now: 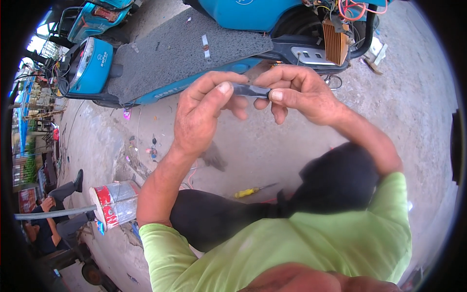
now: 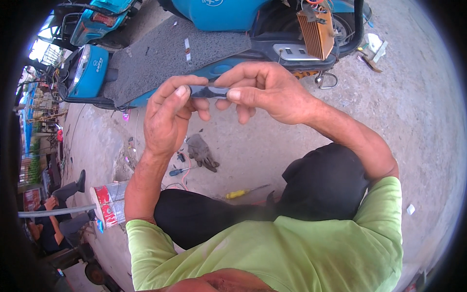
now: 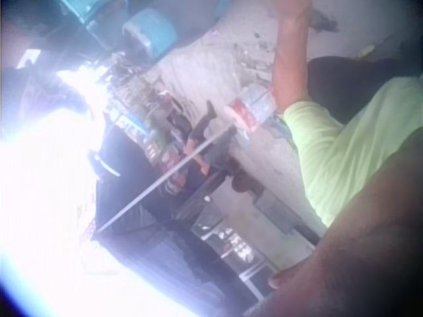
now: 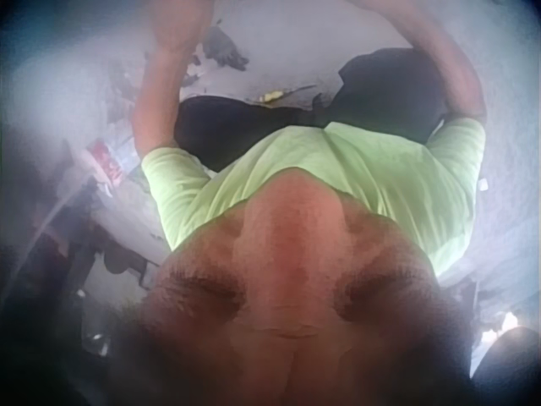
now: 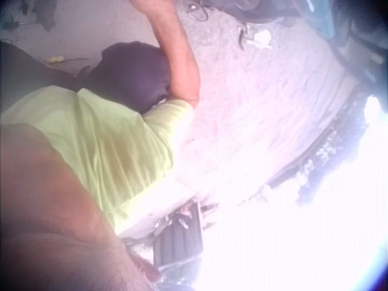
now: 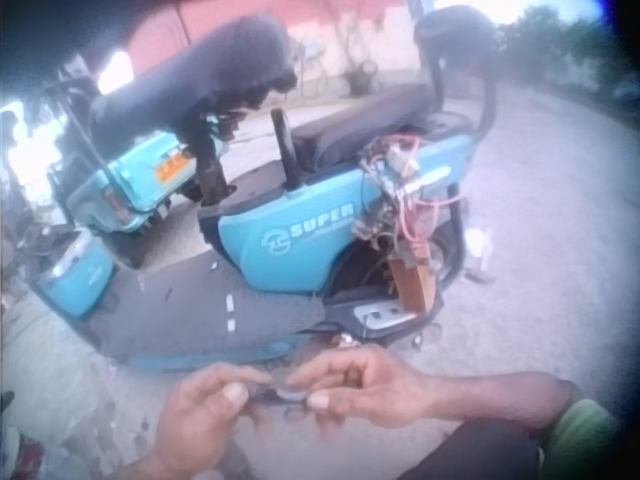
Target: The person repairs the wiring of an electric scooter by stripping wire ends, twisting them together, and securing the connection with electrical tape.
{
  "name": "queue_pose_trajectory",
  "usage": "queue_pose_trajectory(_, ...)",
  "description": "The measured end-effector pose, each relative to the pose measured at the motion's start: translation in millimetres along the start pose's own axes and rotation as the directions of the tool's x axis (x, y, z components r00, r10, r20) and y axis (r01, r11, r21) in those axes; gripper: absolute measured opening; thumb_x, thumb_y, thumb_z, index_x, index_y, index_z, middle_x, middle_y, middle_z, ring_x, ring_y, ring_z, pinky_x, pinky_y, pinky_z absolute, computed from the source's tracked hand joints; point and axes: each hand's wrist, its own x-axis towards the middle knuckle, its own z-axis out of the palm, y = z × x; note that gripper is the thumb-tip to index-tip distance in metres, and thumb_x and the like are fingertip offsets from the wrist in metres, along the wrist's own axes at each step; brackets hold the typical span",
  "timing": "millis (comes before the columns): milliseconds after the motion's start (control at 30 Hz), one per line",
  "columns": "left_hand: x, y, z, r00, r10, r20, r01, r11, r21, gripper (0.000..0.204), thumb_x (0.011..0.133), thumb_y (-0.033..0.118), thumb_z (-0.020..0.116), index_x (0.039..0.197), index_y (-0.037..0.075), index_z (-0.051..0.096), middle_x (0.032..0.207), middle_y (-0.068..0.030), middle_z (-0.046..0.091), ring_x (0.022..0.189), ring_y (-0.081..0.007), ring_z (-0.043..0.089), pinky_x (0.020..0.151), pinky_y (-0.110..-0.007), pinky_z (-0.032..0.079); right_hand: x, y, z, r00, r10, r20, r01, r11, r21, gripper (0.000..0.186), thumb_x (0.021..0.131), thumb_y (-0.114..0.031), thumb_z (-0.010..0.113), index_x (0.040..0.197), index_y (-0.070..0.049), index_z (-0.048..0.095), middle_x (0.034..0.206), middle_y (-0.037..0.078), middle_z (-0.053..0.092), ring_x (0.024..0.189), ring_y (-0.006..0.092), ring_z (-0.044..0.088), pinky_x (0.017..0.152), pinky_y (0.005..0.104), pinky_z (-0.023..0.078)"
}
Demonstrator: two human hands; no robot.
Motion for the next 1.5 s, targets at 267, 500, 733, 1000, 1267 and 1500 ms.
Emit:
queue_pose_trajectory(267, 4, 0, -7, 1.000, 0.008, 0.016, -0.008, 0.999, 0.031, 0.046, 0.108, 0.027, 0.044, 0.128, -0.009, 0.063, 0.097, -0.0199, 0.073, 0.080, -0.0242, 0.070, 0.077, -0.036, 0.058, 3, 4, -3, 0.998, 0.016, -0.064, -0.017, 1.000, -0.019, 0.034, 0.104, -0.021, 0.065, 0.130, 0.001, 0.064, 0.103, 0.012, 0.077, 0.075, 0.0110, 0.071, 0.071, 0.0276, 0.061)
queue_pose_trajectory(500, 2, -1, -7, 0.997, 0.079, -0.010, -0.077, 0.987, 0.141, 0.028, 0.100, 0.012, 0.067, 0.123, -0.005, 0.067, 0.099, -0.0124, 0.072, 0.086, -0.0169, 0.070, 0.081, -0.032, 0.057, 4, 4, -1, 0.997, 0.027, -0.069, -0.031, 0.998, -0.060, 0.032, 0.104, -0.018, 0.065, 0.129, 0.002, 0.064, 0.104, 0.011, 0.075, 0.077, 0.0100, 0.070, 0.073, 0.0272, 0.061)
queue_pose_trajectory(733, 0, -9, -4, 0.978, 0.168, 0.120, -0.200, 0.915, 0.350, 0.026, 0.100, 0.007, 0.067, 0.123, -0.005, 0.068, 0.109, -0.0151, 0.073, 0.087, -0.0181, 0.072, 0.077, -0.029, 0.058, 7, 9, 3, 0.999, -0.016, -0.043, 0.011, 0.993, -0.115, 0.032, 0.103, -0.025, 0.068, 0.122, 0.001, 0.065, 0.102, 0.006, 0.071, 0.080, 0.0095, 0.068, 0.074, 0.0267, 0.059)
queue_pose_trajectory(1000, 1, -7, -2, 0.988, 0.089, 0.128, -0.105, 0.987, 0.122, 0.027, 0.104, 0.012, 0.063, 0.125, -0.004, 0.069, 0.112, -0.0169, 0.072, 0.090, -0.0230, 0.074, 0.080, -0.032, 0.062, 5, 7, -2, 0.998, 0.057, -0.023, -0.058, 0.996, -0.063, 0.031, 0.105, -0.028, 0.066, 0.119, 0.000, 0.067, 0.095, 0.005, 0.071, 0.078, 0.0102, 0.069, 0.073, 0.0267, 0.058)
queue_pose_trajectory(1267, 1, -7, -1, 0.986, 0.077, 0.150, -0.088, 0.993, 0.073, 0.028, 0.104, 0.008, 0.060, 0.128, -0.005, 0.065, 0.108, -0.0155, 0.072, 0.093, -0.0219, 0.074, 0.083, -0.033, 0.061, 5, 6, -1, 0.998, 0.064, -0.017, -0.063, 0.998, 0.031, 0.032, 0.108, -0.029, 0.059, 0.122, 0.000, 0.066, 0.093, 0.005, 0.071, 0.076, 0.0111, 0.069, 0.072, 0.0272, 0.059)
queue_pose_trajectory(1500, 1, -9, -4, 0.986, 0.149, 0.080, -0.169, 0.901, 0.399, 0.032, 0.098, 0.002, 0.067, 0.128, -0.004, 0.060, 0.108, -0.0147, 0.072, 0.095, -0.0182, 0.072, 0.084, -0.031, 0.059, 3, 3, 3, 0.997, 0.014, -0.078, -0.014, 1.000, -0.002, 0.034, 0.102, -0.018, 0.068, 0.130, 0.001, 0.062, 0.100, 0.009, 0.074, 0.077, 0.0111, 0.070, 0.073, 0.0261, 0.060)
